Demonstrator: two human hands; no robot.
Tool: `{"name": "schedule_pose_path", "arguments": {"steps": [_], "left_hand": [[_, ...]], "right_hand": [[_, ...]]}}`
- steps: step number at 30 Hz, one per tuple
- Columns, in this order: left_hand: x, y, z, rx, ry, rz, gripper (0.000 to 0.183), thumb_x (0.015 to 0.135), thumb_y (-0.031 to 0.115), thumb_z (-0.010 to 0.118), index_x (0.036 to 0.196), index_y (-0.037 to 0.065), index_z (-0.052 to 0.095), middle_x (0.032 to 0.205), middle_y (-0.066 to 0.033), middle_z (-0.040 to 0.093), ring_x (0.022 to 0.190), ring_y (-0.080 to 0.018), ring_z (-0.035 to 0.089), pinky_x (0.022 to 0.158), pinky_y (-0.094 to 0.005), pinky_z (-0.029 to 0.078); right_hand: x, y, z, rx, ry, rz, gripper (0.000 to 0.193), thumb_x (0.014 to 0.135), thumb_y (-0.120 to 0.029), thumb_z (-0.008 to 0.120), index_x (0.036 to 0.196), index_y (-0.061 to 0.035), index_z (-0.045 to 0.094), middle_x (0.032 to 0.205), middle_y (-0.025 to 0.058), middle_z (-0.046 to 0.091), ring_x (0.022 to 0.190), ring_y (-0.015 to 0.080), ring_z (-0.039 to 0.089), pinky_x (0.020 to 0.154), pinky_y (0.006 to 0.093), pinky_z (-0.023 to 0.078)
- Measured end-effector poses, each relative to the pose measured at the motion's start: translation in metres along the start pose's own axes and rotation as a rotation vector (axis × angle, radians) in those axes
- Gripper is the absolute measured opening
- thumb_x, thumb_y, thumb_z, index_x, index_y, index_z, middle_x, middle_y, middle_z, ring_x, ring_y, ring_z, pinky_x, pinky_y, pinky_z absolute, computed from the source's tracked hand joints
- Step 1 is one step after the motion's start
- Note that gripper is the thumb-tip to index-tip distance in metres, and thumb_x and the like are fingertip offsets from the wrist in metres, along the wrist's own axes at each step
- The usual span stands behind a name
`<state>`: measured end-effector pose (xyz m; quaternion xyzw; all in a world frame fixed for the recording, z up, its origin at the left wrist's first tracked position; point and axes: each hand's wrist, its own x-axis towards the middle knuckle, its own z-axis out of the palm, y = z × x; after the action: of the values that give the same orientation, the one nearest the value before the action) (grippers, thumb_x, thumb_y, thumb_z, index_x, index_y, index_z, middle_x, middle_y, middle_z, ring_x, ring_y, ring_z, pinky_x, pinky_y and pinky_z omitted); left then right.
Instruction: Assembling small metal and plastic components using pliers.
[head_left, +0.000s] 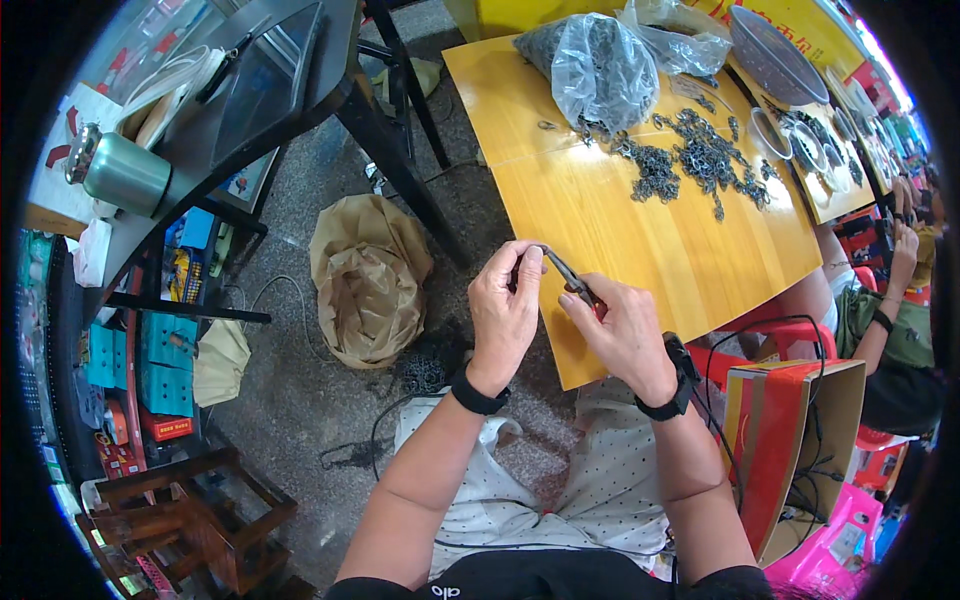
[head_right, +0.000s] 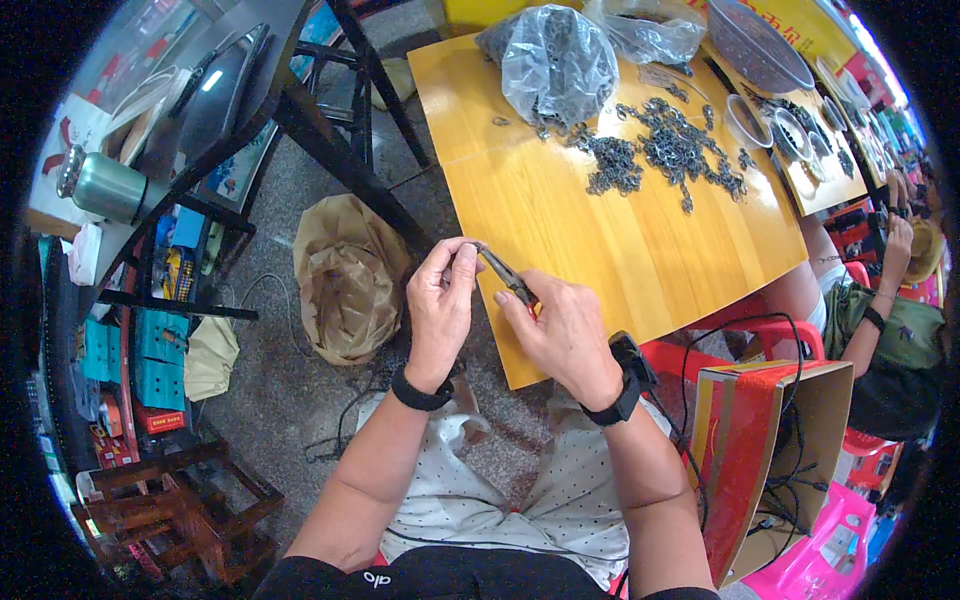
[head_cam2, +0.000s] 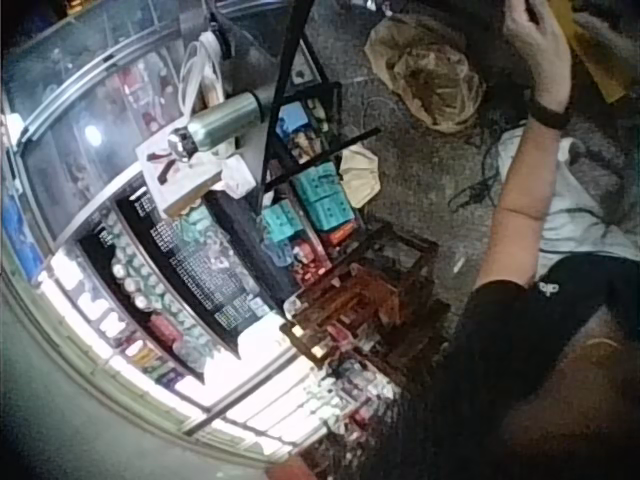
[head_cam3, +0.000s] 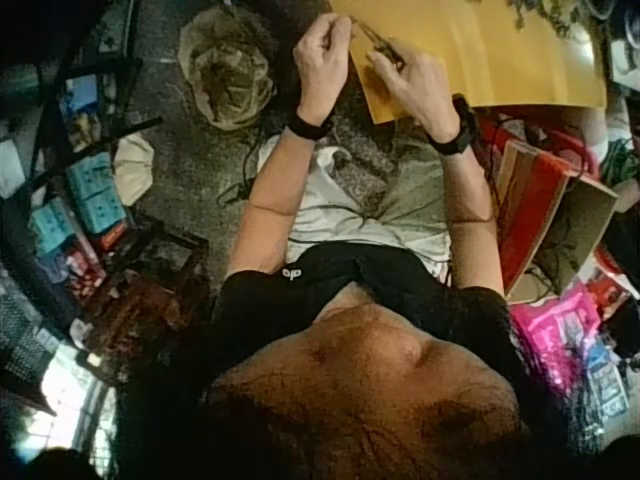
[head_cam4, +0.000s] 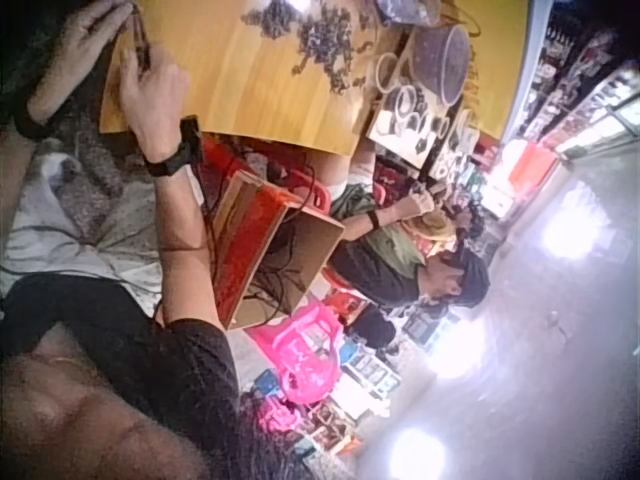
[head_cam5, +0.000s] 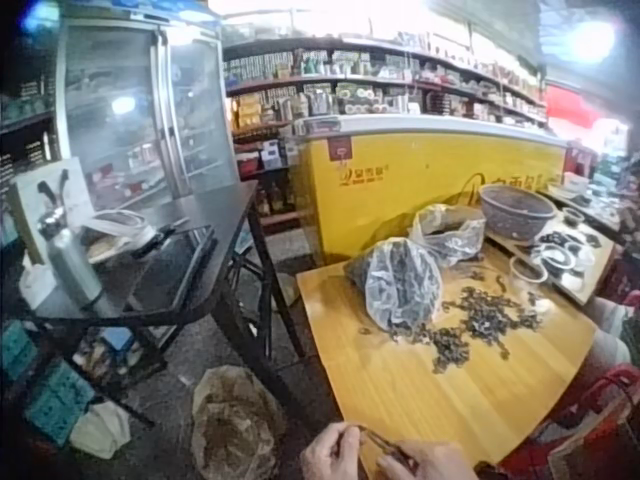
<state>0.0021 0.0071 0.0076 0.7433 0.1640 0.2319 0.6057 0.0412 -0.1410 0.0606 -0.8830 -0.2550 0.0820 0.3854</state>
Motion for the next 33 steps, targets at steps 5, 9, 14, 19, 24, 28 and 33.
{"name": "schedule_pose_path", "arguments": {"steps": [5, 9, 14, 19, 24, 28, 33], "left_hand": [[-0.001, 0.002, -0.002, -0.035, -0.013, -0.04, 0.022, 0.102, 0.02, 0.058, 0.102, 0.0, 0.067, 0.082, -0.0075, 0.068, 0.073, -0.0123, 0.062, 0.066, -0.0278, 0.049], [-0.001, 0.006, -0.003, -0.084, -0.018, -0.043, 0.022, 0.101, 0.019, 0.059, 0.1, -0.002, 0.066, 0.081, -0.0101, 0.07, 0.074, -0.015, 0.066, 0.066, -0.0301, 0.051], [0.008, 0.003, -0.016, -0.073, -0.183, -0.096, 0.02, 0.101, 0.017, 0.057, 0.101, -0.001, 0.067, 0.081, -0.0052, 0.07, 0.067, -0.0086, 0.061, 0.061, -0.0244, 0.05], [0.009, -0.002, -0.022, 0.058, -0.239, 0.032, 0.018, 0.1, 0.013, 0.057, 0.103, -0.002, 0.066, 0.079, -0.0053, 0.071, 0.065, -0.0071, 0.062, 0.06, -0.0234, 0.052], [0.009, 0.003, -0.021, 0.049, -0.256, 0.067, 0.015, 0.099, 0.01, 0.057, 0.101, -0.002, 0.065, 0.08, -0.008, 0.072, 0.067, -0.0097, 0.068, 0.061, -0.0251, 0.054], [0.011, 0.005, -0.022, 0.094, -0.313, 0.061, 0.014, 0.099, 0.01, 0.057, 0.098, -0.003, 0.064, 0.082, -0.0097, 0.073, 0.071, -0.0135, 0.072, 0.062, -0.0263, 0.056], [0.005, 0.008, -0.018, 0.134, -0.248, 0.017, 0.014, 0.099, 0.009, 0.056, 0.098, -0.003, 0.064, 0.083, -0.0103, 0.073, 0.071, -0.0153, 0.073, 0.062, -0.0261, 0.056]], "right_hand": [[0.002, -0.001, 0.003, -0.011, -0.007, -0.006, 0.027, 0.087, -0.025, 0.07, 0.086, 0.0019, 0.068, 0.067, 0.0242, 0.06, 0.064, 0.0417, 0.063, 0.058, 0.0455, 0.047], [0.003, -0.001, 0.003, -0.025, 0.01, -0.014, 0.024, 0.087, -0.022, 0.07, 0.089, 0.0011, 0.068, 0.069, 0.0236, 0.062, 0.066, 0.0411, 0.064, 0.059, 0.0457, 0.048], [0.004, 0.006, 0.001, -0.066, 0.024, -0.063, 0.022, 0.085, -0.021, 0.07, 0.092, 0.0002, 0.069, 0.073, 0.0216, 0.065, 0.069, 0.0389, 0.065, 0.061, 0.0444, 0.05], [0.005, 0.011, -0.003, -0.094, -0.013, -0.105, 0.022, 0.084, -0.02, 0.071, 0.094, -0.0005, 0.069, 0.074, 0.0195, 0.066, 0.068, 0.0371, 0.066, 0.062, 0.0435, 0.05], [0.007, 0.02, -0.01, -0.11, -0.029, -0.165, 0.022, 0.083, -0.021, 0.072, 0.094, -0.002, 0.069, 0.074, 0.017, 0.066, 0.068, 0.035, 0.066, 0.062, 0.0427, 0.051], [0.007, 0.026, -0.009, -0.183, 0.007, -0.214, 0.021, 0.083, -0.022, 0.072, 0.093, -0.0033, 0.07, 0.074, 0.0157, 0.067, 0.068, 0.0338, 0.066, 0.062, 0.0425, 0.051], [0.006, 0.023, -0.008, -0.185, -0.027, -0.175, 0.021, 0.083, -0.022, 0.072, 0.091, -0.0034, 0.069, 0.073, 0.0156, 0.065, 0.067, 0.0341, 0.066, 0.061, 0.0431, 0.05]]}}
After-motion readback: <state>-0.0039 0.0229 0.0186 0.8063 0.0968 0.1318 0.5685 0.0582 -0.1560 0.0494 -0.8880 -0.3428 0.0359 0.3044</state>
